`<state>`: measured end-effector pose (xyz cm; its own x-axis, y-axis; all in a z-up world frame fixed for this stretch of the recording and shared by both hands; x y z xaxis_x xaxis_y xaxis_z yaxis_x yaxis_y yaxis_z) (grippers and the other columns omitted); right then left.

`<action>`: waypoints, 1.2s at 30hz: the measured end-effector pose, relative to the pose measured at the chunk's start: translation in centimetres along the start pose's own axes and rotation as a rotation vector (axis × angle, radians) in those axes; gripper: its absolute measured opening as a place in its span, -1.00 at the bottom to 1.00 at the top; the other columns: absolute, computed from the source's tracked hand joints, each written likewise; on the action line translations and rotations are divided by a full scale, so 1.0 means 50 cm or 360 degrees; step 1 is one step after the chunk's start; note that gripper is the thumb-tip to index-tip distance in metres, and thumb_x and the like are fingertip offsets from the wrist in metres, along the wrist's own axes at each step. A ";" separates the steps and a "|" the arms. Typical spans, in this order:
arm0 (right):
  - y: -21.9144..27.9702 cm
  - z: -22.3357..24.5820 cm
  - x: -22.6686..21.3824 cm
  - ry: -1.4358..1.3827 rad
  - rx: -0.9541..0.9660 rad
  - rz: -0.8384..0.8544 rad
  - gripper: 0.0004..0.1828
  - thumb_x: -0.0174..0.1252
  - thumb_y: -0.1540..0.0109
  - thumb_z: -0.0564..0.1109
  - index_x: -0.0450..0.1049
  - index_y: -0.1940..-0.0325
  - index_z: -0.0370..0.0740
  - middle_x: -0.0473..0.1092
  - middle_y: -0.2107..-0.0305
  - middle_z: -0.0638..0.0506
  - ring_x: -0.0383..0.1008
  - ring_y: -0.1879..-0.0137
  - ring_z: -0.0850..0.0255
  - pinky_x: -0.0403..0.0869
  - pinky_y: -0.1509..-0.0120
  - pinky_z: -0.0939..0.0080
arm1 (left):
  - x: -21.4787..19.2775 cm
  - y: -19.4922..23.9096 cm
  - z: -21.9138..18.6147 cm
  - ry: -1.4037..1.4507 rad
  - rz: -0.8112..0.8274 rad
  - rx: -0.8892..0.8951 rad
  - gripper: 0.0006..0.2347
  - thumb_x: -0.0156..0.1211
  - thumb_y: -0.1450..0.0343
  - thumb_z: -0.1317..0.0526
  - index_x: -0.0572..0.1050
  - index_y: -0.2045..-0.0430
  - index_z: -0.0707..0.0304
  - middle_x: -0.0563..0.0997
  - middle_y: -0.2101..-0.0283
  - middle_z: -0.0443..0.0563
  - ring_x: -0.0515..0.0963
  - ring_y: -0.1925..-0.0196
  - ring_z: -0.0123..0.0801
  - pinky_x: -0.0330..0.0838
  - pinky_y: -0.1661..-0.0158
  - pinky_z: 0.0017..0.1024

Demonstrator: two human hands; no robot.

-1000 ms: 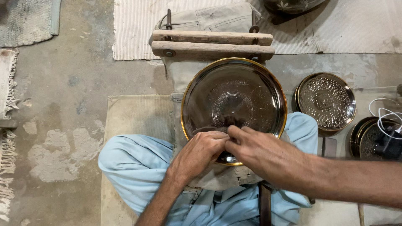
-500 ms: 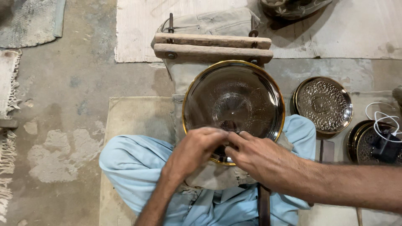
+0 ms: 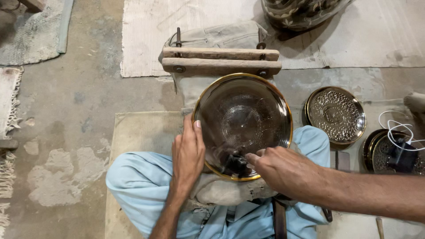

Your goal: The person sits cross-legged and uses a small metal tool to engrave circular patterns into a silver plate with a gold rim. The plate rests on a cloth on the floor, and the person rotates it periodically to continue the design.

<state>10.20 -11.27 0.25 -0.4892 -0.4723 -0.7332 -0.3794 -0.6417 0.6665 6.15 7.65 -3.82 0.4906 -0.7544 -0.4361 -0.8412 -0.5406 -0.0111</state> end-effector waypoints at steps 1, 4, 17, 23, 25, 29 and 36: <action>0.002 -0.013 0.014 -0.0032 0.0117 0.0103 -0.47 -0.19 -0.34 -0.34 0.23 -0.42 -0.25 0.49 0.52 -0.12 0.64 0.39 0.10 0.63 0.35 0.07 | 0.003 0.008 0.011 0.0043 0.0029 -0.0112 -0.68 -0.22 -0.57 0.15 0.35 -0.15 0.30 0.53 0.66 0.22 0.58 0.70 -0.01 0.40 0.65 -0.05; 0.009 -0.037 0.005 -0.0370 0.0193 -0.0091 -0.53 -0.14 -0.35 -0.18 0.37 -0.35 -0.16 0.53 0.52 -0.18 0.63 0.48 0.08 0.64 0.38 0.07 | -0.006 0.030 0.004 0.0154 -0.0035 -0.0112 -0.74 -0.20 -0.57 0.17 0.37 0.01 0.37 0.52 0.65 0.22 0.57 0.69 -0.04 0.35 0.64 -0.08; 0.007 0.013 0.003 0.0266 -0.0418 -0.0394 -0.25 -0.09 -0.15 -0.41 0.25 -0.48 -0.38 0.49 0.36 -0.18 0.51 0.52 0.13 0.53 0.55 0.14 | -0.004 0.037 -0.004 -0.0024 -0.0100 -0.0097 -0.78 -0.14 -0.56 0.20 0.34 0.02 0.36 0.59 0.55 0.40 0.62 0.50 0.27 0.36 0.57 0.07; -0.023 -0.053 0.009 0.0093 0.0154 0.0136 -0.60 -0.23 -0.39 -0.33 0.19 -0.32 -0.40 0.46 0.55 -0.12 0.56 0.50 0.13 0.56 0.53 0.15 | -0.005 0.038 0.000 -0.0143 -0.0134 -0.0059 -0.78 -0.10 -0.55 0.20 0.34 0.02 0.35 0.58 0.56 0.42 0.60 0.50 0.32 0.39 0.54 0.11; -0.012 -0.035 -0.003 -0.0003 0.0081 0.0034 -0.74 -0.20 -0.37 -0.34 0.39 -0.03 -0.42 0.46 0.64 -0.08 0.56 0.52 0.15 0.51 0.52 0.14 | -0.004 0.037 0.003 -0.0205 -0.0127 -0.0074 -0.79 -0.09 -0.56 0.19 0.35 0.03 0.34 0.57 0.58 0.43 0.59 0.49 0.34 0.37 0.52 0.14; -0.003 0.020 -0.024 -0.0134 -0.0112 -0.0225 -0.75 -0.12 -0.16 -0.47 0.40 0.14 -0.47 0.45 0.67 -0.10 0.57 0.55 0.14 0.52 0.59 0.16 | -0.004 0.037 -0.007 -0.0212 -0.0175 0.0010 -0.80 -0.08 -0.56 0.21 0.36 0.04 0.36 0.58 0.58 0.42 0.59 0.52 0.33 0.37 0.54 0.13; -0.024 -0.029 -0.037 -0.0742 0.0509 0.0064 -0.81 -0.04 -0.22 -0.41 0.50 0.38 -0.45 0.51 0.63 -0.16 0.59 0.58 0.18 0.54 0.61 0.22 | 0.002 0.034 0.000 -0.0084 -0.0075 -0.0065 -0.78 -0.12 -0.55 0.26 0.33 -0.01 0.42 0.59 0.64 0.34 0.65 0.61 0.11 0.44 0.65 -0.07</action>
<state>12.70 -10.52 0.59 -0.7755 -0.1293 -0.6180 -0.5371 -0.3795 0.7533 4.78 6.66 -3.87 0.5158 -0.7076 -0.4830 -0.8070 -0.5905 0.0033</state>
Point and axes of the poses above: each hand's wrist, its own y-axis away from the middle knuckle, its own x-axis out of the palm, z = x × y, the point moved 8 cm from there along -y, towards the middle knuckle
